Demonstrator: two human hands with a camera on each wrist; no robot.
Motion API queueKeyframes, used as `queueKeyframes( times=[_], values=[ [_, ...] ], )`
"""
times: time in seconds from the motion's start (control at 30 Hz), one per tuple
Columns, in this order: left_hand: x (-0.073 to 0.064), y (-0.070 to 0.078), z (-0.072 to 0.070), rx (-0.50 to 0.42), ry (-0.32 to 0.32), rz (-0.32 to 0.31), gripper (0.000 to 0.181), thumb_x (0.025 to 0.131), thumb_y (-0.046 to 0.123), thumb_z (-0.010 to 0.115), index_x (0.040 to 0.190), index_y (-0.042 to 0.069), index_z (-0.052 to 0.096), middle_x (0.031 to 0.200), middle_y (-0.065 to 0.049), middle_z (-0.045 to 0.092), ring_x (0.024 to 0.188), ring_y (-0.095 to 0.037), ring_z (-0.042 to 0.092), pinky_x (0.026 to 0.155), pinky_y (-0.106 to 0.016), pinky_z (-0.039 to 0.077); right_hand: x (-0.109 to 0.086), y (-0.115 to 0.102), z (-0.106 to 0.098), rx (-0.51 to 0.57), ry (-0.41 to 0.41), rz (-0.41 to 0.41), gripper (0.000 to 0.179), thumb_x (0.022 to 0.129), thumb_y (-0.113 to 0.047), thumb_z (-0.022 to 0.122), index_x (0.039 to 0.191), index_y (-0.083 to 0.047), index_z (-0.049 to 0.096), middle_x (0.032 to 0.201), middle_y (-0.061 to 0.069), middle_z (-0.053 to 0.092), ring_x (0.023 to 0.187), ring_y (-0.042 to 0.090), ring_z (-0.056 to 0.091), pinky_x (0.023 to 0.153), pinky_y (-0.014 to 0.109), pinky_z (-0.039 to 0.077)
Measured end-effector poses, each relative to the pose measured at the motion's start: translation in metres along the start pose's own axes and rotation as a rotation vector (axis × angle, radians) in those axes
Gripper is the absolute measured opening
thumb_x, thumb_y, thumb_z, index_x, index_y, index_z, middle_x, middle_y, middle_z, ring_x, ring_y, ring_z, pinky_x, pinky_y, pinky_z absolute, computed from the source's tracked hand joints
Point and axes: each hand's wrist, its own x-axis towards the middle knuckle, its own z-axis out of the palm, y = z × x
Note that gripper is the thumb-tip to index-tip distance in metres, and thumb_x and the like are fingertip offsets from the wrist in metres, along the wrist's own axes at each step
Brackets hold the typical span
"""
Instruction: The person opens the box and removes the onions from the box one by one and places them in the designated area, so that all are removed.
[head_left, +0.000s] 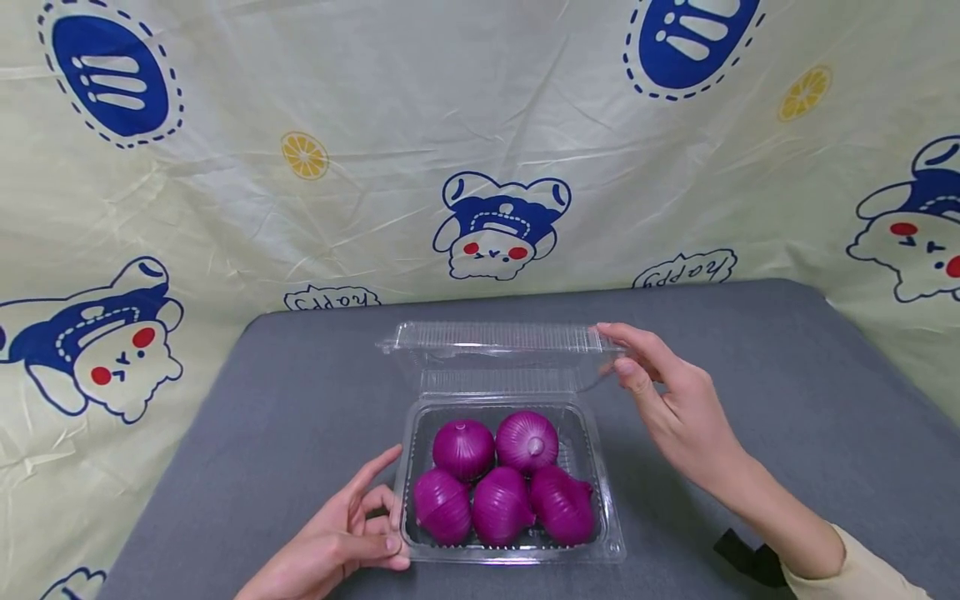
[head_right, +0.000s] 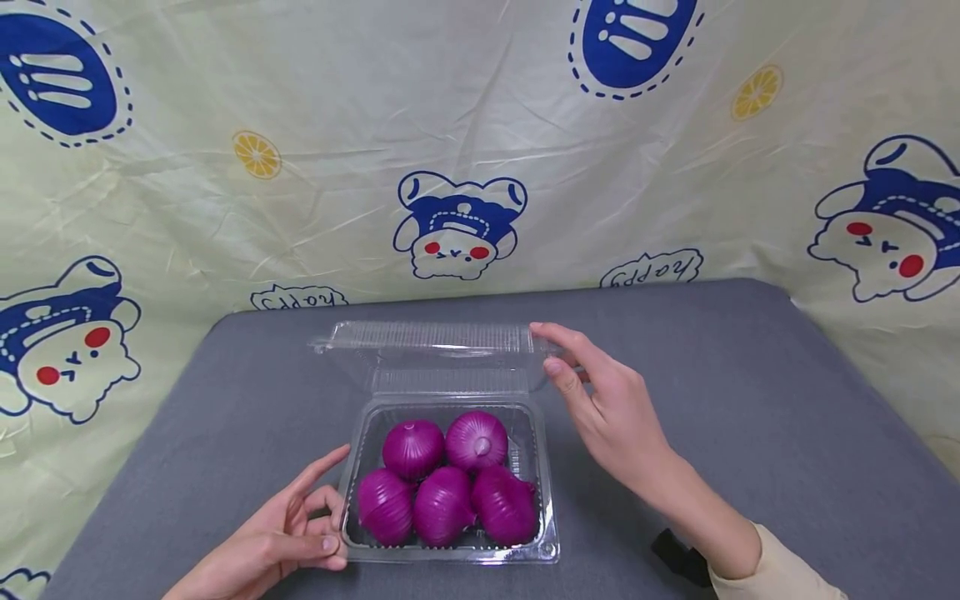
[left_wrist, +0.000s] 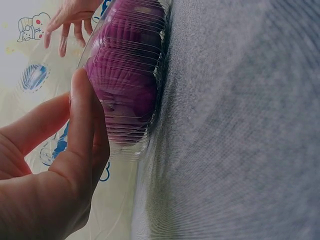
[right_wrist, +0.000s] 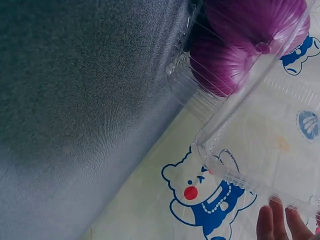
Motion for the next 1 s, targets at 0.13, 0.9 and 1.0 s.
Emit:
queueKeyframes(
  times=[0.13, 0.9, 1.0],
  values=[
    [0.000, 0.000, 0.000, 0.003, 0.005, -0.005, 0.090, 0.093, -0.010, 0.055, 0.157, 0.018, -0.003, 0.101, -0.006, 0.047, 0.089, -0.018, 0.066, 0.090, -0.041, 0.054, 0.008, 0.003, 0.003, 0.032, -0.004, 0.012, 0.050, 0.098, 0.001, 0.055, 0.144, -0.017, 0.048, 0.136, 0.000, 0.057, 0.113, 0.012, 0.059, 0.090, 0.015, 0.045],
    [0.000, 0.003, 0.004, 0.005, 0.082, -0.070, 0.092, 0.092, -0.006, 0.059, 0.157, 0.019, 0.000, 0.100, -0.007, 0.048, 0.084, -0.018, 0.065, 0.091, -0.042, 0.054, 0.031, 0.043, 0.038, 0.342, -0.126, 0.345, 0.068, 0.101, 0.005, 0.045, 0.157, -0.028, 0.024, 0.146, 0.015, 0.041, 0.125, 0.035, 0.050, 0.090, 0.042, 0.054],
    [0.000, 0.002, 0.003, -0.002, 0.065, -0.054, 0.092, 0.092, -0.007, 0.059, 0.157, 0.018, -0.001, 0.100, -0.007, 0.048, 0.084, -0.019, 0.066, 0.090, -0.042, 0.054, 0.029, 0.049, 0.043, 0.408, -0.141, 0.413, 0.067, 0.101, 0.006, 0.044, 0.157, -0.024, 0.025, 0.144, 0.019, 0.041, 0.125, 0.039, 0.048, 0.089, 0.044, 0.054]
  ],
)
